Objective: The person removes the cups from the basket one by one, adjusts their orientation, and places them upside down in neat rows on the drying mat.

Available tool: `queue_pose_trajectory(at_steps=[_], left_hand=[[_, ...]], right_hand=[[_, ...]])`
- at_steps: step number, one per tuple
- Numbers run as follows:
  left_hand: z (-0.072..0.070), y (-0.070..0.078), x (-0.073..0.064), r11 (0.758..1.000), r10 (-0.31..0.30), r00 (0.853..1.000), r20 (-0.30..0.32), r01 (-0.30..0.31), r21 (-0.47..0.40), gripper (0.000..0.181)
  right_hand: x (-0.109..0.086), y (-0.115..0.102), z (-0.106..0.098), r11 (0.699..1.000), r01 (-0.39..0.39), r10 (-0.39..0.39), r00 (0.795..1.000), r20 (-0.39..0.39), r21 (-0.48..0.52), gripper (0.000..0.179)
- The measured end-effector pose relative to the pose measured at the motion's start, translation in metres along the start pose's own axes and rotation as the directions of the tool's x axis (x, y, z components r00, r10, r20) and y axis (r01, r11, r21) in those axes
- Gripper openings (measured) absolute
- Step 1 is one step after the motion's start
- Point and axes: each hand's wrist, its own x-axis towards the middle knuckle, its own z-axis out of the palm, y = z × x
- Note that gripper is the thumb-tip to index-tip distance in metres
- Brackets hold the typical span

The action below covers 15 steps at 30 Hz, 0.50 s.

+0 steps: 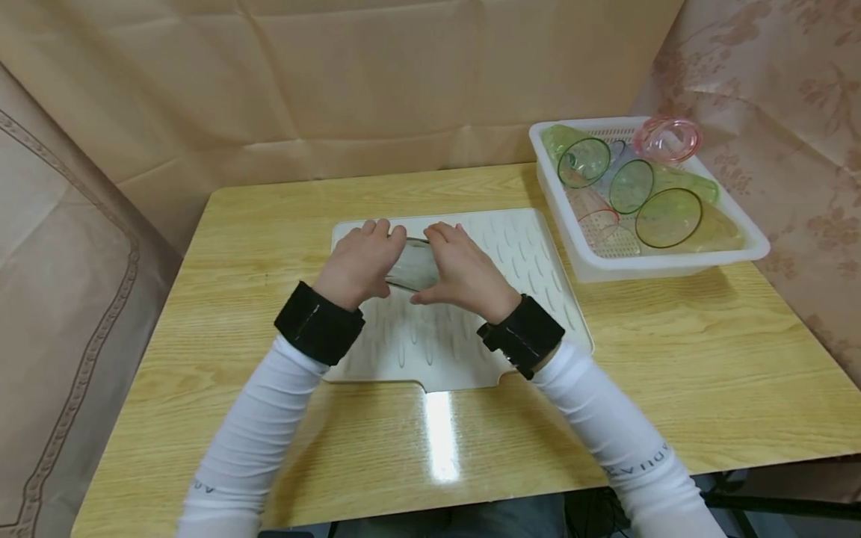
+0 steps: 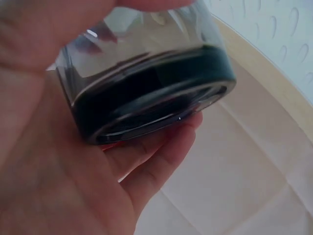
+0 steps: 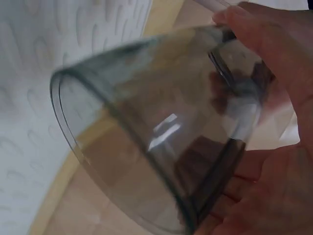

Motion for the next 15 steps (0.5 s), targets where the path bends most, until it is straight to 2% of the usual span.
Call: queue_pose_trajectory(at_steps=[6,15], left_hand=[[-0.001,0.006,0.000,0.996,-0.003,0.999,-0.039,0.006,0.086,0.069],[-0.003,0.013,0.000,0.989,0.012,0.994,-0.108,0.004,0.148,0.067]], right_hand=[[0.003,0.001,0.009,0.998,-0.055,0.054,0.999,0.005,0.042,0.090],[0.002,0.003,0.020,0.996,-0.081,0.083,0.994,-0.069,0.035,0.087]])
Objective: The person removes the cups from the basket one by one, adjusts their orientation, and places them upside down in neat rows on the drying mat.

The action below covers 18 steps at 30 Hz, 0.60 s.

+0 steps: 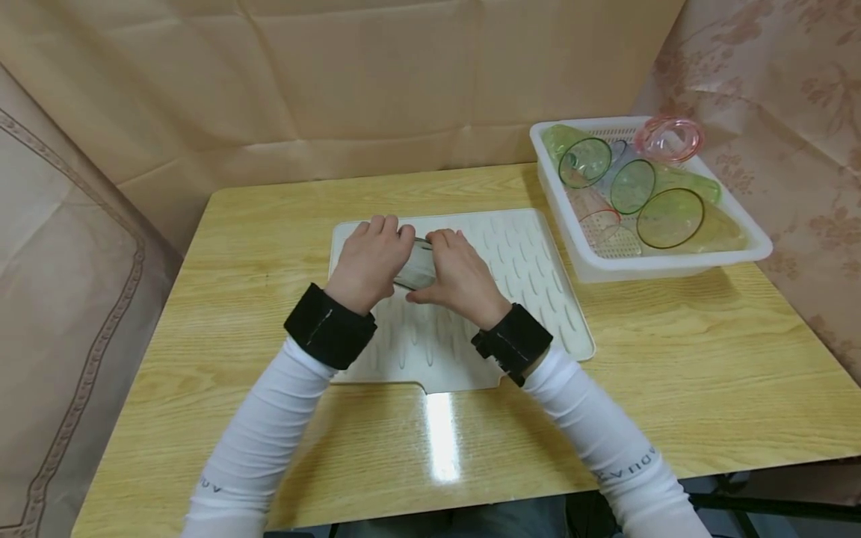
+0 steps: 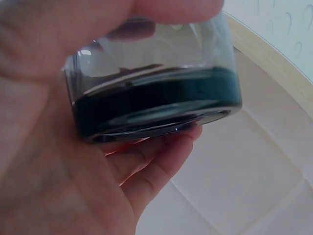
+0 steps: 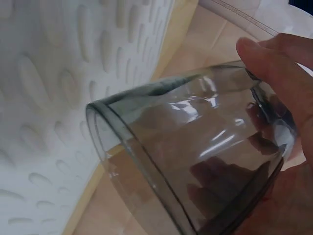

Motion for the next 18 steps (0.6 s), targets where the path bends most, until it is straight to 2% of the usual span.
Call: queue_pose_trajectory(at_steps=[4,8,11,13,16,18], left_hand=[[0.000,0.001,0.000,1.000,0.010,0.999,-0.043,-0.009,0.025,0.066],[-0.001,0.000,0.000,1.000,0.020,0.999,-0.049,-0.019,0.013,0.066],[-0.001,-0.002,0.000,0.998,0.024,0.999,-0.026,-0.025,-0.054,0.066],[-0.001,-0.006,0.001,0.990,0.028,1.000,-0.001,-0.028,-0.136,0.067],[-0.001,-0.014,0.003,0.953,0.039,0.999,0.032,-0.027,-0.303,0.075],[0.000,-0.021,0.002,0.905,0.049,0.998,0.040,-0.027,-0.425,0.083]], right_hand=[[-0.001,0.002,0.003,1.000,0.000,0.001,1.000,-0.027,0.025,0.083],[-0.001,0.005,0.005,0.999,0.008,-0.006,0.999,-0.052,0.037,0.081],[-0.001,0.006,0.005,0.999,0.012,-0.009,0.998,-0.063,0.040,0.081],[-0.002,0.007,0.004,0.998,0.004,0.001,0.998,-0.064,0.068,0.081],[-0.002,0.009,0.004,0.991,-0.019,0.026,0.998,-0.054,0.133,0.081],[-0.003,0.010,0.003,0.983,-0.040,0.048,0.998,-0.045,0.179,0.080]])
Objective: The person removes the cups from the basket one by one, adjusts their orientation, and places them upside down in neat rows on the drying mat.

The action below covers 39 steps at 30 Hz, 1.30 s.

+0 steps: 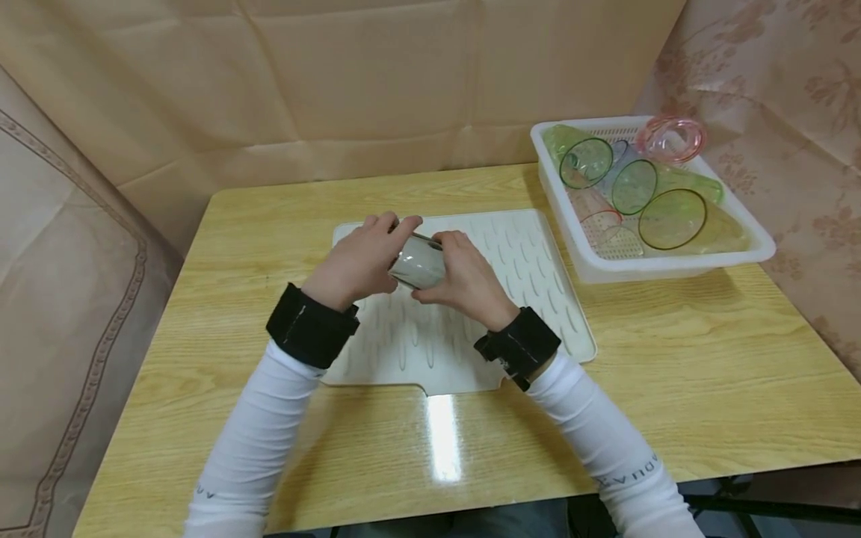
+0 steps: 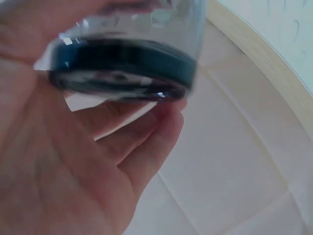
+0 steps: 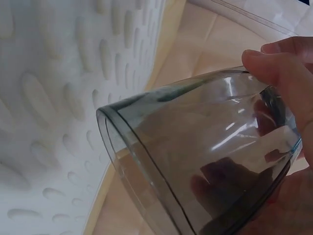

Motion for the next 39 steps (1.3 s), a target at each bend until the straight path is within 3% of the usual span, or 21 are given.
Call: queue_pose_trajectory(at_steps=[4,9,17,26,39], left_hand=[[-0.006,-0.014,-0.005,0.975,0.029,0.999,-0.020,-0.032,-0.222,0.095],[-0.011,-0.022,-0.010,0.941,0.061,0.996,-0.067,-0.080,-0.330,0.093],[-0.007,-0.015,-0.003,0.936,0.087,0.995,-0.055,-0.100,-0.339,0.077],[-0.002,-0.014,0.001,0.940,0.175,0.978,-0.110,-0.199,-0.275,0.050],[-0.008,-0.014,0.006,0.965,0.151,0.986,-0.071,-0.163,-0.206,0.045]], right_hand=[[-0.001,0.001,-0.002,0.998,-0.027,0.027,1.000,0.005,0.060,0.081],[-0.003,0.003,-0.001,0.991,-0.044,0.045,0.999,0.001,0.129,0.081],[-0.006,0.000,0.012,0.973,-0.049,0.050,0.999,0.004,0.225,0.083],[-0.007,-0.001,0.022,0.964,-0.013,0.031,0.998,-0.062,0.267,0.083],[-0.007,0.000,0.030,0.953,0.004,0.023,0.996,-0.084,0.304,0.082]])
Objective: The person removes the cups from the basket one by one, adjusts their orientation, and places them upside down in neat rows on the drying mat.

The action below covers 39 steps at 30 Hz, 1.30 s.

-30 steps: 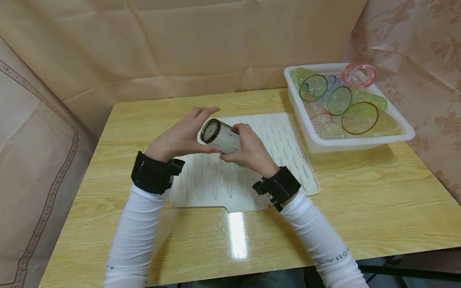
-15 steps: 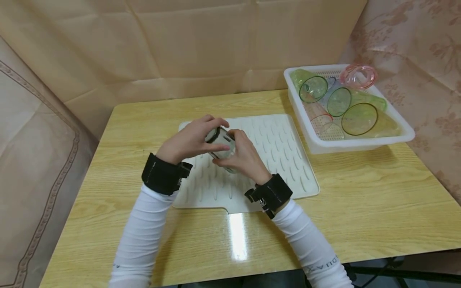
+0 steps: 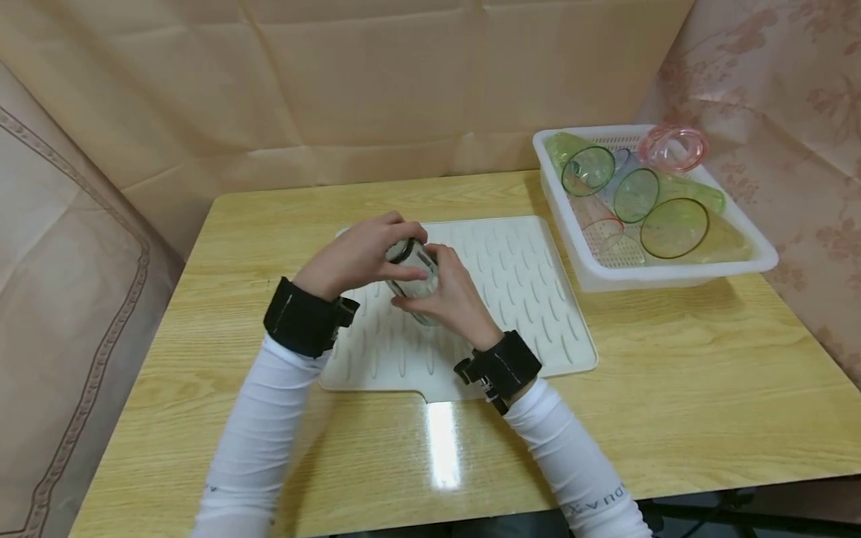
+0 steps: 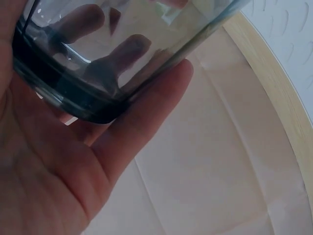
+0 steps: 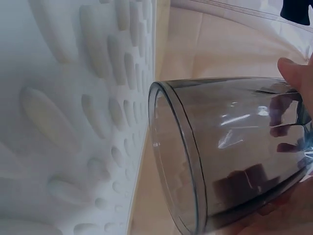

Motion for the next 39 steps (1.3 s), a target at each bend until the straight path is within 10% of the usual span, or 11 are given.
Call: queue_pose_trajectory(at_steps=[39], left_hand=[[-0.044,-0.067,0.027,0.963,-0.197,0.977,0.078,0.178,0.202,0.046]], right_hand=[[-0.028,0.041,-0.040,0.978,-0.176,0.172,0.984,-0.049,-0.116,0.091]])
